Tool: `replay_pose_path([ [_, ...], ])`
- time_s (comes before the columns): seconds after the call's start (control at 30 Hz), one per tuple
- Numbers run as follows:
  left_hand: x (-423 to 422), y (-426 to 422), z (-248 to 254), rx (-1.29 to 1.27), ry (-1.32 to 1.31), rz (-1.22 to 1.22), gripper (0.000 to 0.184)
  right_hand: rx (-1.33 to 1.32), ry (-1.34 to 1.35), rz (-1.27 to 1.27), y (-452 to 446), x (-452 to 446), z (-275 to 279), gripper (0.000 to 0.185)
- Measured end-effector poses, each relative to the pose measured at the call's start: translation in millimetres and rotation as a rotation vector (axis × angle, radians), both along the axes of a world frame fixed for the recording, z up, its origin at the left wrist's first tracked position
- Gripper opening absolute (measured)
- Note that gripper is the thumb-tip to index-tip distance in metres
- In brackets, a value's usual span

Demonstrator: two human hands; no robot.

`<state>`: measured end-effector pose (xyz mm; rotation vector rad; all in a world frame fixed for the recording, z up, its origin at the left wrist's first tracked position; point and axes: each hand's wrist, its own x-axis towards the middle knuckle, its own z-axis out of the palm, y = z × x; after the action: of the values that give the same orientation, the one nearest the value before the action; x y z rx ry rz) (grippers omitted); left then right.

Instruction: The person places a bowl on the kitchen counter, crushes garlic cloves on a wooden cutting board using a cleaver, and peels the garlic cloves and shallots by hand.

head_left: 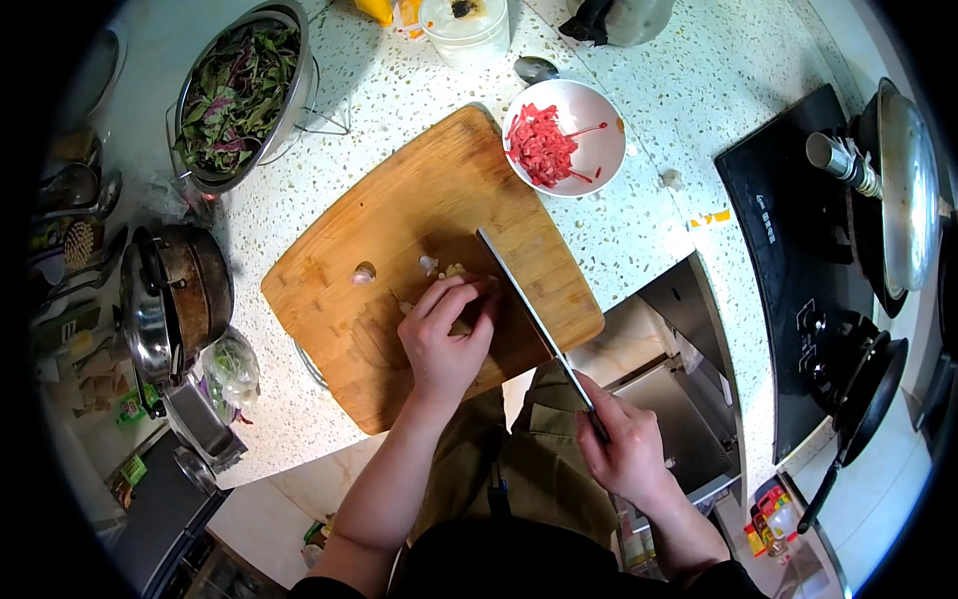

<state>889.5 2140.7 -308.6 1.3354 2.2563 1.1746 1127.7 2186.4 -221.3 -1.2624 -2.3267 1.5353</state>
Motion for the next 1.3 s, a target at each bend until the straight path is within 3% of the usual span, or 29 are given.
replay_pose_path([
  [0.63, -0.5, 5.4, 2.9, 0.005, -0.028, 0.001, 0.011, 0.0, -0.039, 0.026, 0.2, -0.3, 5.1, 0.055],
  [0.83, -7.4, 8.1, 13.3, -0.08, 0.259, -0.168, 0.017, 0.082, -0.027, 0.017, 4.5, 3.7, 3.6, 0.058],
  [0.9, -8.7, -6.0, 21.0, -0.012, -0.044, 0.149, 0.01, 0.194, -0.027, 0.089, 7.5, 3.9, -0.2, 0.062],
  [1.03, -28.3, -17.7, 53.4, 0.097, -0.073, 0.367, 0.004, 0.505, -0.16, 0.302, 9.9, -14.5, 4.4, 0.07],
  [1.1, -31.2, 0.9, 68.8, 0.022, 0.276, -0.032, 0.009, 0.588, -0.179, 0.323, 1.7, -18.1, -11.6, 0.075],
  [1.17, -20.3, 28.9, 68.5, -0.103, 0.308, -0.208, 0.014, 0.664, -0.138, 0.343, -2.7, -22.5, -27.0, 0.079],
  [1.3, -2.4, 54.7, 22.9, -0.203, 0.397, -0.203, 0.02, 0.747, -0.166, 0.335, -14.2, -22.5, -52.8, 0.078],
])
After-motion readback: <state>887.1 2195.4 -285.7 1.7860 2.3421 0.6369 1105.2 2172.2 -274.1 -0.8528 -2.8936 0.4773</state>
